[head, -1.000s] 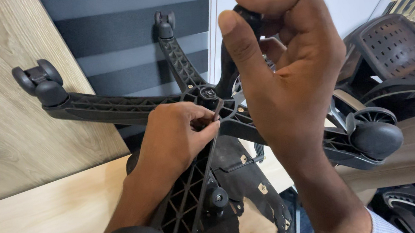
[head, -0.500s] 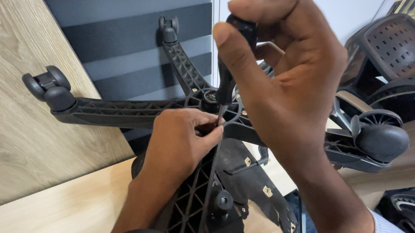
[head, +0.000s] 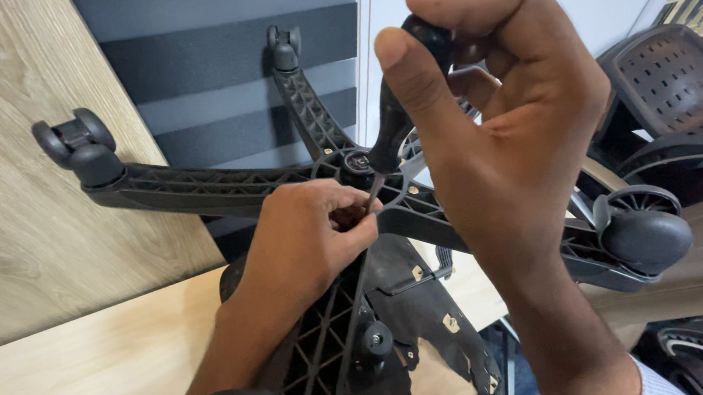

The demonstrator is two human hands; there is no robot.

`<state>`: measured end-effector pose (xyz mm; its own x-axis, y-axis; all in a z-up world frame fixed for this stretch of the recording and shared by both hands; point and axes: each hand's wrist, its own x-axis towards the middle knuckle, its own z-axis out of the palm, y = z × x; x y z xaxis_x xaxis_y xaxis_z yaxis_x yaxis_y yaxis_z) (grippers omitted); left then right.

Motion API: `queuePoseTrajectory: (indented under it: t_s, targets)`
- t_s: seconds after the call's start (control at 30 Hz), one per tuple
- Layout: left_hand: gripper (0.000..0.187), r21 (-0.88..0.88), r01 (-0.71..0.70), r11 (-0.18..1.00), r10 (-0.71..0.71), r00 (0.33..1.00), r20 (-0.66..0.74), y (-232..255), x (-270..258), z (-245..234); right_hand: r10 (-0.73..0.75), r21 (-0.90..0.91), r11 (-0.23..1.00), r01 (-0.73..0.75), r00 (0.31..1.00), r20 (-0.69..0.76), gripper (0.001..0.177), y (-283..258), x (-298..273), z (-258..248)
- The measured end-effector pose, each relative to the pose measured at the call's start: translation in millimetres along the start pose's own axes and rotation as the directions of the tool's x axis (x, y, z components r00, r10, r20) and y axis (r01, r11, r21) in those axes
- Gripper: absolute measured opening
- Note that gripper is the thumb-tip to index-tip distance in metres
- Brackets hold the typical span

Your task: The person uses a screwdriver to tighten screws on the base of an office chair. The hands hold the chair base steady while turning the screwdriver to secure the components.

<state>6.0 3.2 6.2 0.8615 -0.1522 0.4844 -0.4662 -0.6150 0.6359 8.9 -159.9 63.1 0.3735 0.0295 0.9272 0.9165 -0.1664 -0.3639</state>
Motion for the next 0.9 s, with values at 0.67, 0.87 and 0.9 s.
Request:
queuePoseTrajectory:
  t_s: [0.67, 0.87, 0.9]
  targets:
    - [0.021, 0.022, 0.002, 1.000, -0.002, 1.000, -0.007, -5.6, 0.1, 2.3, 0.048, 0.177, 0.983, -0.056, 0.998, 0.046, 0.021, -2.4, -0.2, -1.6]
    - [0.026, -0.037, 0.023, 0.999, -0.024, 1.000, -0.017, -7.4, 1.4, 3.1, 0.068, -0.006, 0.998, -0.069, 0.997, -0.041, 0.025, 3.9, -2.0, 2.7]
    - [0.028, -0.055, 0.052, 0.997, -0.053, 0.999, -0.013, -7.0, 1.8, 2.3, 0.070, -0.020, 0.997, -0.071, 0.997, -0.044, 0.026, 3.9, -1.8, 3.5]
